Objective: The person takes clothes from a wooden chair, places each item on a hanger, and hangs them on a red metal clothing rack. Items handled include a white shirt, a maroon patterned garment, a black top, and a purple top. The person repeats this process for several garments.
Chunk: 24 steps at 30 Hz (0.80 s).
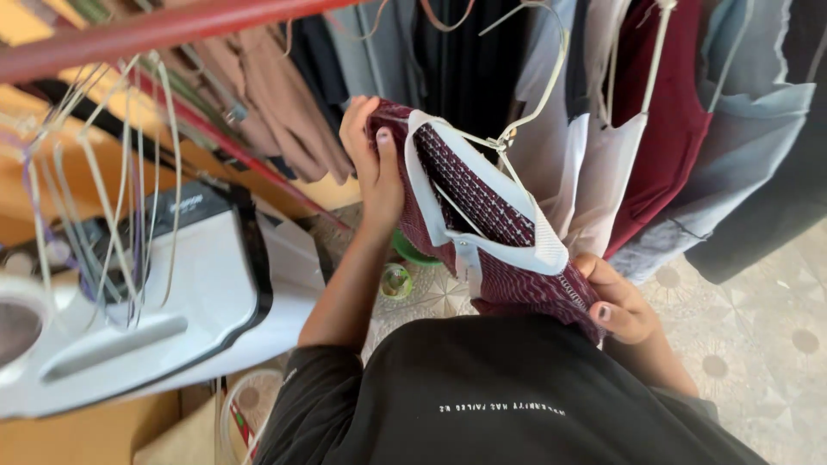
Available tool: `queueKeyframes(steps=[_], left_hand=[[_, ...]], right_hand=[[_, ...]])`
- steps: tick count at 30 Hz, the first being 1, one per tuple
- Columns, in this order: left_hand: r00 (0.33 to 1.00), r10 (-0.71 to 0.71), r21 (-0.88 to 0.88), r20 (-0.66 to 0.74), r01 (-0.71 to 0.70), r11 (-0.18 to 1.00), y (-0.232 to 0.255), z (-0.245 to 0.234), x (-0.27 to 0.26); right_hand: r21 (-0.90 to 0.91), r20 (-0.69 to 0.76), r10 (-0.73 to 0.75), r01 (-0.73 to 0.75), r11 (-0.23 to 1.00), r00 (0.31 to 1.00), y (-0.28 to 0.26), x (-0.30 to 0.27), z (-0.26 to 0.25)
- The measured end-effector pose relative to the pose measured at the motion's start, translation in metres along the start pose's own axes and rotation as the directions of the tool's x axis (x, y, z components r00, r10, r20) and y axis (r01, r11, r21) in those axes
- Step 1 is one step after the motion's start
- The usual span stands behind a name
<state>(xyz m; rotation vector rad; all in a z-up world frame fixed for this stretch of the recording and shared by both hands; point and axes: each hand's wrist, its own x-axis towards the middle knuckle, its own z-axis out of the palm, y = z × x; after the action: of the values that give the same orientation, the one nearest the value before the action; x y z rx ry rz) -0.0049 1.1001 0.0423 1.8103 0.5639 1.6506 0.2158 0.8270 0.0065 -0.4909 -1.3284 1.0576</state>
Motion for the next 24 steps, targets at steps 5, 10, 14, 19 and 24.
queueKeyframes(steps=[5,10,14,19,24], left_hand=[[0.983,0.182,-0.135,0.040,-0.175,0.975,0.029,0.045,-0.038],[0.714,0.634,-0.334,0.299,-0.544,0.770,0.022,0.065,-0.067],[0.548,0.625,-0.366,0.556,-0.514,0.776,0.018,0.063,-0.058],[0.496,0.634,-0.373,0.593,-0.529,0.762,0.011,0.070,-0.039],[0.645,0.619,-0.453,0.448,-0.433,0.779,0.009,0.086,-0.034]], right_hand=[[-0.081,-0.059,-0.088,0.083,0.993,0.994,0.003,0.016,0.013],[-0.207,-0.124,-0.167,0.140,0.968,0.978,0.007,0.023,0.026],[-0.486,-0.174,-0.017,-0.071,0.871,0.985,-0.011,0.048,0.049],[-0.523,-0.222,-0.069,-0.059,0.850,0.973,-0.019,0.079,0.065],[-0.451,-0.228,-0.252,0.127,0.883,0.941,-0.012,0.112,0.062]])
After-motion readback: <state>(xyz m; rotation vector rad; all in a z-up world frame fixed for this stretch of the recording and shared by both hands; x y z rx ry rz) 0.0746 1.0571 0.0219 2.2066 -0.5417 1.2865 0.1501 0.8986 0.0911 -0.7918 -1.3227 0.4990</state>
